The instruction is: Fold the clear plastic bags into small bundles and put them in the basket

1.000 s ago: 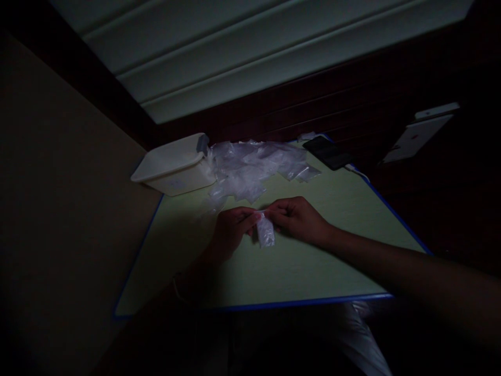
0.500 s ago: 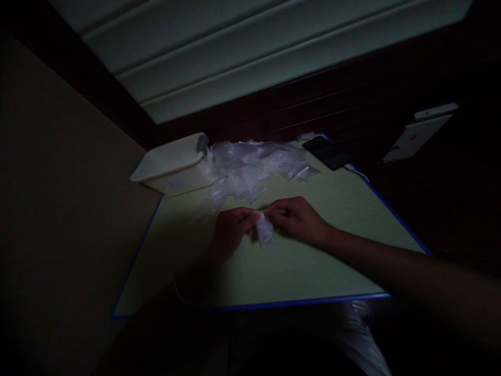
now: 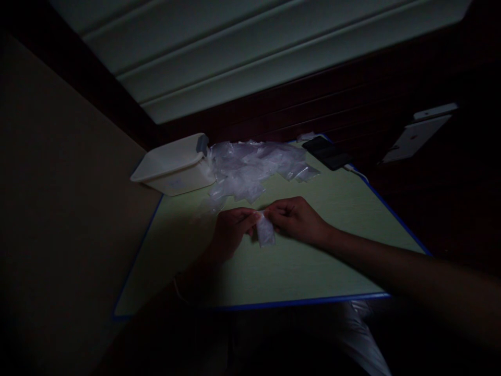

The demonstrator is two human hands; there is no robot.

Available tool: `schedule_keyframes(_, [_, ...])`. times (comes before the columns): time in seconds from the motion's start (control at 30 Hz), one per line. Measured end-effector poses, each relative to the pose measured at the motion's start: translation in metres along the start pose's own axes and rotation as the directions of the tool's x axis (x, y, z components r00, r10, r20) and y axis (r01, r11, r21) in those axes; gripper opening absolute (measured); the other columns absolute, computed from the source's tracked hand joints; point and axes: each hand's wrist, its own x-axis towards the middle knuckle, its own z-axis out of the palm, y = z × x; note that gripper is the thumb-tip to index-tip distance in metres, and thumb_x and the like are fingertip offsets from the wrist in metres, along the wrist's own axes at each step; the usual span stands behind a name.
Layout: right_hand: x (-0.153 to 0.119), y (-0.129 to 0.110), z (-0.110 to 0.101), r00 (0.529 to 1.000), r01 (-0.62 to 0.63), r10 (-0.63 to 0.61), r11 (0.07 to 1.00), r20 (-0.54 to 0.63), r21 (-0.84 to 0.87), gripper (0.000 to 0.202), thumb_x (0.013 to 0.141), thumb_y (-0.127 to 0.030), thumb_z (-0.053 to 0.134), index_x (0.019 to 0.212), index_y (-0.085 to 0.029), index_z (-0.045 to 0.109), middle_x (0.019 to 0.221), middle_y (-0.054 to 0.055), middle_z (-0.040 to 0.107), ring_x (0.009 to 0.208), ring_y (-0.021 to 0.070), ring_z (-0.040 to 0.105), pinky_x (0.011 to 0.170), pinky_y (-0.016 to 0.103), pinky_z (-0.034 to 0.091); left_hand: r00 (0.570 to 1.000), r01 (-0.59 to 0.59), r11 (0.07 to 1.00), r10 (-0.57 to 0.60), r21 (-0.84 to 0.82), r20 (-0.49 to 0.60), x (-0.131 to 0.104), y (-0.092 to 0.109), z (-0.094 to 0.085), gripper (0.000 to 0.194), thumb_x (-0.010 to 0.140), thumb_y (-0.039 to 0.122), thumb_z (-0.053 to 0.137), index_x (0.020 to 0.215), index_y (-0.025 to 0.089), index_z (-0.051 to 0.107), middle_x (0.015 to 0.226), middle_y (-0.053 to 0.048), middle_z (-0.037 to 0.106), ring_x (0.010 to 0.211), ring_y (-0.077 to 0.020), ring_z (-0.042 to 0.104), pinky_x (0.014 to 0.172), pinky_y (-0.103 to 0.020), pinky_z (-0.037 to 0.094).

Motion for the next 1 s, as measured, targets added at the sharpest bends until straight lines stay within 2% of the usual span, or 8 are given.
schedule_keyframes(0.2, [0.0002,-0.0006,-0.0005,1.000,0.028,-0.027,0.999,0.003,-0.037,0.030,0.086,-0.037,0.055,0.081,-0.011,0.070,0.061,0.002,0.058,0.052,0.0081,0.045,0.047,0.022,0.036,1.000,0.017,1.000,-0.017,-0.015,0.000,0.0001,0.0010,0.0001,0.020,0.075,0.033,0.068,0.079,0.013,0.072,0.053,0.001,0.061,0.045,-0.0067,0.052,0.044,-0.017,0.040])
schedule_keyframes(0.47, [0.0000,0.0003,-0.0003,1.000,0.004,-0.005,0.999,-0.002,-0.037,0.031,0.086,-0.038,0.055,0.082,-0.011,0.070,0.062,0.002,0.058,0.051,0.0082,0.045,0.047,0.022,0.035,1.000,0.005,1.000,-0.006,0.018,0.005,0.0002,0.0014,-0.0002,0.020,0.076,0.034,0.067,0.080,0.014,0.072,0.054,0.001,0.061,0.046,-0.0071,0.052,0.045,-0.018,0.040])
schedule_keyframes(0.63, [0.0001,-0.0004,-0.0005,0.999,0.032,-0.032,0.999,-0.002,-0.041,0.033,0.085,-0.039,0.055,0.080,-0.010,0.070,0.061,0.002,0.058,0.051,0.0083,0.044,0.047,0.023,0.035,0.999,-0.011,1.000,0.011,0.006,0.049,0.0024,-0.0032,-0.0013,0.022,0.077,0.035,0.066,0.080,0.014,0.071,0.057,0.000,0.063,0.047,-0.0073,0.054,0.045,-0.018,0.041])
schedule_keyframes(0.8, [-0.0001,0.0005,-0.0017,0.999,0.034,-0.034,0.998,0.003,-0.060,0.034,0.086,-0.040,0.055,0.079,-0.011,0.069,0.060,0.001,0.056,0.051,0.0081,0.044,0.047,0.022,0.034,0.994,0.012,0.997,-0.003,-0.076,0.112,0.0043,-0.0042,-0.0032,0.031,0.076,0.036,0.067,0.096,0.012,0.067,0.072,-0.004,0.069,0.051,-0.0077,0.057,0.049,-0.018,0.045])
schedule_keyframes(0.9, [-0.0007,-0.0003,-0.0018,1.000,0.027,-0.027,0.997,-0.002,-0.070,0.033,0.085,-0.041,0.055,0.081,-0.011,0.069,0.061,0.002,0.057,0.051,0.0083,0.044,0.048,0.023,0.035,0.990,0.002,0.997,0.010,-0.081,0.140,0.0033,-0.0028,-0.0025,0.036,0.075,0.036,0.068,0.102,0.011,0.065,0.073,-0.004,0.069,0.054,-0.0087,0.058,0.051,-0.019,0.047])
schedule_keyframes(1.0, [-0.0013,-0.0013,-0.0007,0.999,0.027,-0.026,0.998,0.021,-0.057,0.033,0.085,-0.041,0.056,0.082,-0.011,0.070,0.061,0.001,0.057,0.051,0.0084,0.044,0.047,0.022,0.034,0.995,-0.023,1.000,0.024,-0.014,0.096,0.0024,-0.0018,-0.0010,0.033,0.073,0.038,0.070,0.094,0.012,0.069,0.069,-0.004,0.069,0.054,-0.0095,0.059,0.051,-0.019,0.046])
